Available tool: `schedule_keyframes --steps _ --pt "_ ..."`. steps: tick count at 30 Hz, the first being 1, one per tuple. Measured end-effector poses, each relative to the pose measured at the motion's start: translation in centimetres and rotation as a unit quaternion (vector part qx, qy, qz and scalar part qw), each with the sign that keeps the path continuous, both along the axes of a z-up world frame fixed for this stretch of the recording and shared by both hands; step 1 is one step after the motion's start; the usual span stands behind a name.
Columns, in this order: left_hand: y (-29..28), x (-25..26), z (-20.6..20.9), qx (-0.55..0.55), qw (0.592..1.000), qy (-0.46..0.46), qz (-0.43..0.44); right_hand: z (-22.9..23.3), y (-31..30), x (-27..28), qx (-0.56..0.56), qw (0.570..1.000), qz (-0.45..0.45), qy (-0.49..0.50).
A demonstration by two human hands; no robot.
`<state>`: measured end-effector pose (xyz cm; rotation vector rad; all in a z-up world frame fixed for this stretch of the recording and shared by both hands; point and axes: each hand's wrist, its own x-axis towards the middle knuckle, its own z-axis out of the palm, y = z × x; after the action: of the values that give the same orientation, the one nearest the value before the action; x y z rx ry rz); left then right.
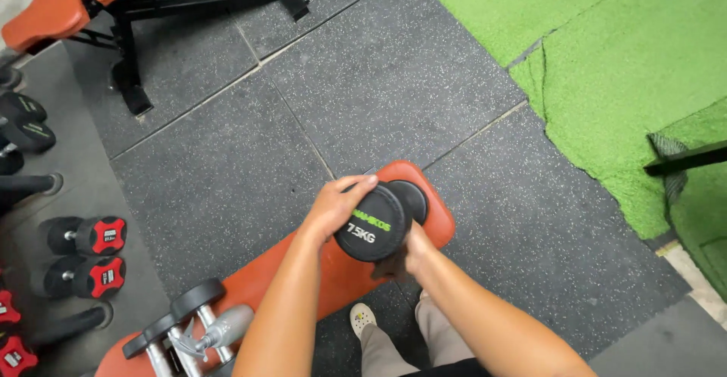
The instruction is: The recorder is spraying and wiping down dumbbells on a weight rack and bench.
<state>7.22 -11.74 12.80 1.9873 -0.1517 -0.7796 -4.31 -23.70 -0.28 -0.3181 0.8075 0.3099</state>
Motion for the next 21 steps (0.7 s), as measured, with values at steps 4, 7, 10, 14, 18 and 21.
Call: schedule_keyframes --steps 4,7,10,14,18,21 --pt "0.0 0.6 0.4 -0.006 0.997 0.06 0.051 -3.2 -6.3 -2.2 -0.164 0.97 0.177 0.006" --pt "-0.7 -0.1 1.1 0.029 0.997 0.046 0.056 3.7 -11.1 -1.2 -0.304 0.947 0.085 -0.062" --pt "-1.5 -0.3 1.3 0.009 0.994 0.075 0.077 3.8 -12.5 0.7 -0.474 0.865 0.079 -0.146" --pt "-1.1 -0.5 0.1 0.051 0.993 0.039 0.099 3.1 -9.5 2.8 -0.754 0.477 0.349 -0.286" --pt "-0.8 -1.3 -0.6 0.061 0.989 -0.001 0.135 3.8 -8.9 7.5 -0.708 0.303 0.579 -0.268" --pt "-1.4 -1.3 0.4 0.108 0.988 -0.006 0.112 3.6 -9.2 9.7 -0.67 0.326 0.616 -0.255"
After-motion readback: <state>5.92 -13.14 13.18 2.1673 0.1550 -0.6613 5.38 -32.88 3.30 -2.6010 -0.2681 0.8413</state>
